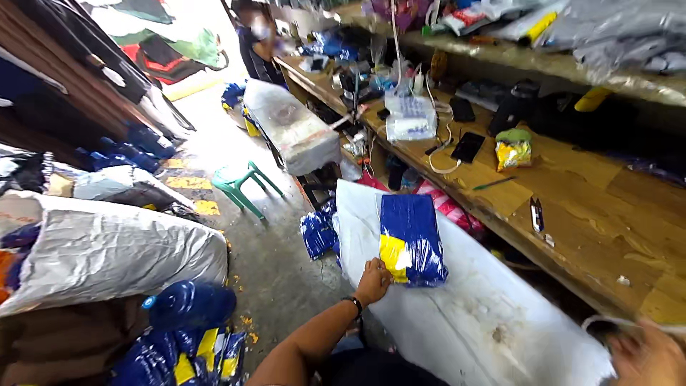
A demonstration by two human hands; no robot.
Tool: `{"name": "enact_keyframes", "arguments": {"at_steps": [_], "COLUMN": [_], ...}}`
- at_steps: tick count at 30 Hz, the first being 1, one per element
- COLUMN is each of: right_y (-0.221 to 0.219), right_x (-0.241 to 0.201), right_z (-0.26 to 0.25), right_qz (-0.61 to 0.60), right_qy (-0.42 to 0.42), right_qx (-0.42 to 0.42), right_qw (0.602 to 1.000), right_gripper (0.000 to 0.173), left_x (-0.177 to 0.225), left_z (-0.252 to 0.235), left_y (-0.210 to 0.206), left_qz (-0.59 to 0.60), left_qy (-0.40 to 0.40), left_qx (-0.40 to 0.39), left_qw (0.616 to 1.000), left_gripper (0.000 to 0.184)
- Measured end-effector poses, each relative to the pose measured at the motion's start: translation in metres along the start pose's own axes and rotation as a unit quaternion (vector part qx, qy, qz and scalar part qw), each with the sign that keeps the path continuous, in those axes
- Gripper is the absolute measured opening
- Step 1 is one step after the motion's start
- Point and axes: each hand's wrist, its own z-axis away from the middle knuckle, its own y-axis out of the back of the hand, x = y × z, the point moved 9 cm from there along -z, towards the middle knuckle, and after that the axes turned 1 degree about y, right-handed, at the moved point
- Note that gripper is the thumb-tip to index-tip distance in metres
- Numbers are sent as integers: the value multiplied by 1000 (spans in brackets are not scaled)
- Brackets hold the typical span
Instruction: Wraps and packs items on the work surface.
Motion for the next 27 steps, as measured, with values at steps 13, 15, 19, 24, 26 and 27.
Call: {"name": "enact_keyframes", "arguments": {"at_steps": [13,15,19,24,26,27], "right_y": [-318,-330,-346,-345,-344,-344], "right_x": [89,104,120,114,113,113], "right_z": [253,261,260,253,255,255], "right_qz": [545,571,596,570,567,571], "right_qy": [247,247,281,414,432,430], "right_qx": [-572,-585,-570,-489,-469,-463], "right_qw": [560,520,491,515,522,525], "right_gripper": [24,25,25,21,20,20], "left_x": [-7,-8,-8,-4,-5,-6], "left_z": [-4,-4,-6,-7,-7,-8], "left_y": [-4,-4,-3,-3,-4,-5], "left_qz": [2,-6,-22,-15,-17,-18], "left_qy": [21,36,53,54,57,58], "left_qx": [-78,-96,-110,-116,-119,-120], "left_qw": [997,995,992,992,991,991], "left_gripper": [27,27,27,25,24,25]}}
